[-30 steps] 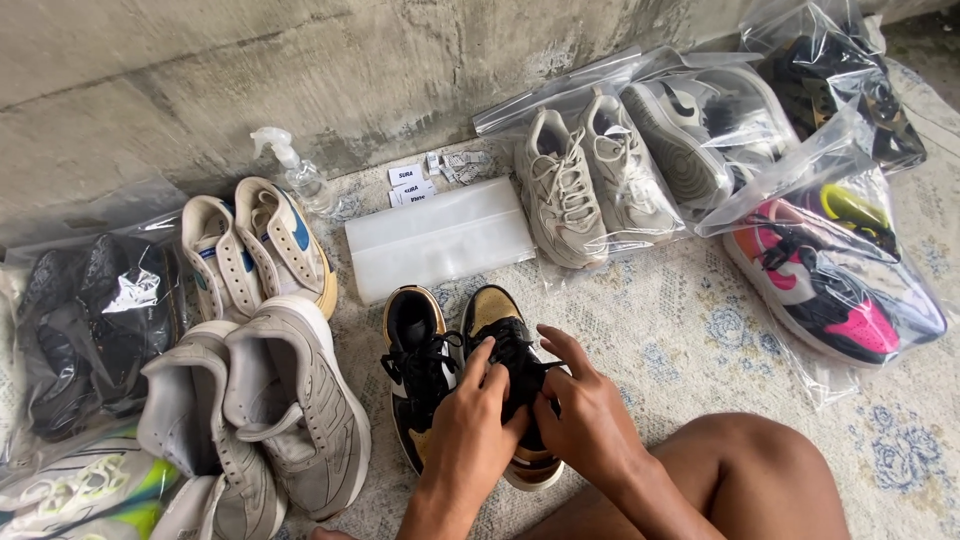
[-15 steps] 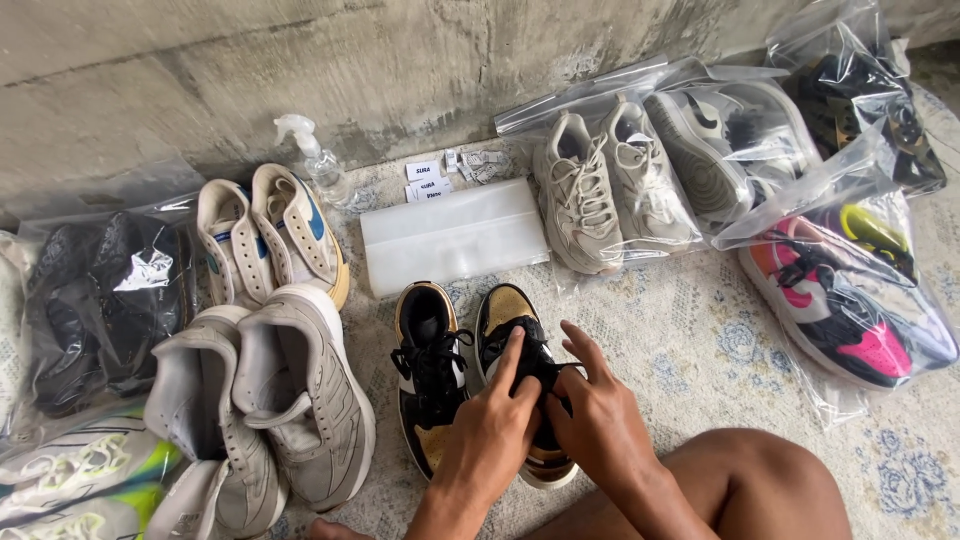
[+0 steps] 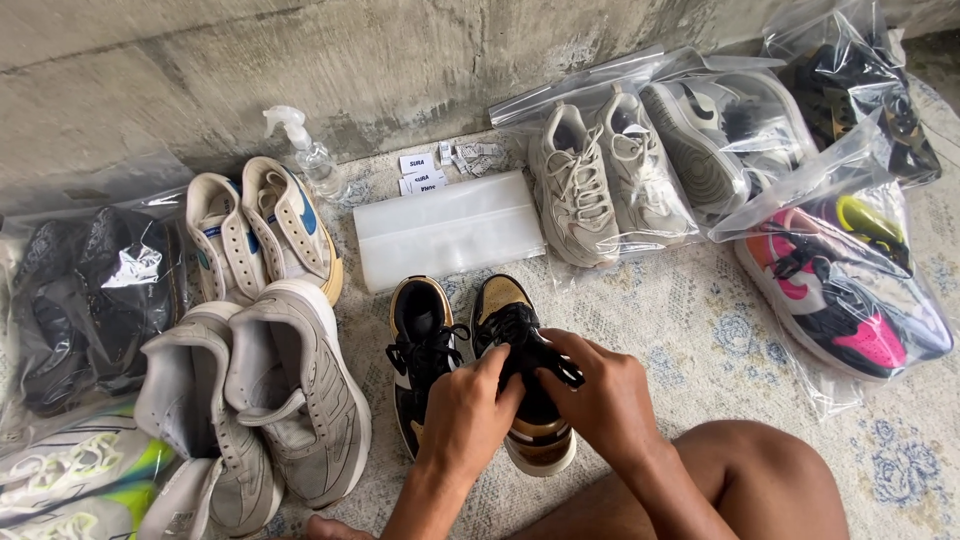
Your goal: The person is inspecting a collection of sneakers, picking them up one by one to check their condition, soles, and details.
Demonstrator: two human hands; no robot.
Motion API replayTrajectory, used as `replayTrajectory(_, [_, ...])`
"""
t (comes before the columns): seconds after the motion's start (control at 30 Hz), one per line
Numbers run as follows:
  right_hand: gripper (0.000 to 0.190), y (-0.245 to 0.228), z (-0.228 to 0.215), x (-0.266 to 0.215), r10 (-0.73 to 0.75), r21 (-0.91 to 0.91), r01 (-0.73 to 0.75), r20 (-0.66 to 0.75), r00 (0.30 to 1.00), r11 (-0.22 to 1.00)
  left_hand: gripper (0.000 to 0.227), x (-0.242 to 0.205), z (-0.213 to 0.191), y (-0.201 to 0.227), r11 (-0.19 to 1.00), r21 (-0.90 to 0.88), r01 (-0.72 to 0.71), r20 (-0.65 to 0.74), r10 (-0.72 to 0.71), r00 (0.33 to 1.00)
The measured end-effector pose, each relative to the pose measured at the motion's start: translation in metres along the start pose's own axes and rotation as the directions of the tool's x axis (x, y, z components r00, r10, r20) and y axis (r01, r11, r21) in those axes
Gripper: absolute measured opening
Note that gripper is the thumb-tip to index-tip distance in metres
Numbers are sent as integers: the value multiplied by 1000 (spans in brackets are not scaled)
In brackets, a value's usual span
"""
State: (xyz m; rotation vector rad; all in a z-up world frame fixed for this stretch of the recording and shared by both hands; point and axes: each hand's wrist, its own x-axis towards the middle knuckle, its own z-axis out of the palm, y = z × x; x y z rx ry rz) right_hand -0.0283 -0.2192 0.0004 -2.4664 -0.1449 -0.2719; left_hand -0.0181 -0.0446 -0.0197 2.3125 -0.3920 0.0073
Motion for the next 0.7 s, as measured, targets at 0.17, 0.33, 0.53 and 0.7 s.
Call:
replayTrajectory(0.17, [26,-6,-3,5,-29,55,31,-46,999,998,26,3,2,-6,985,103,-135,-116,147,982])
replayTrajectory(0.33, [26,-5,-4,8,-105,74,109,-65,992,991,26,0,4,-8,984,109,-139,-139,154,978])
replayTrajectory(0.53, [60,16,-2,13,204,396,-220,82,976,892,26,1,-1,-12,995,-5,-100,-281,94,955])
replayTrajectory(0.7, [83,42,27,19,468,595,-582,355,809,555,36,4,-20,1,952,-296,-74,-375,-44,926])
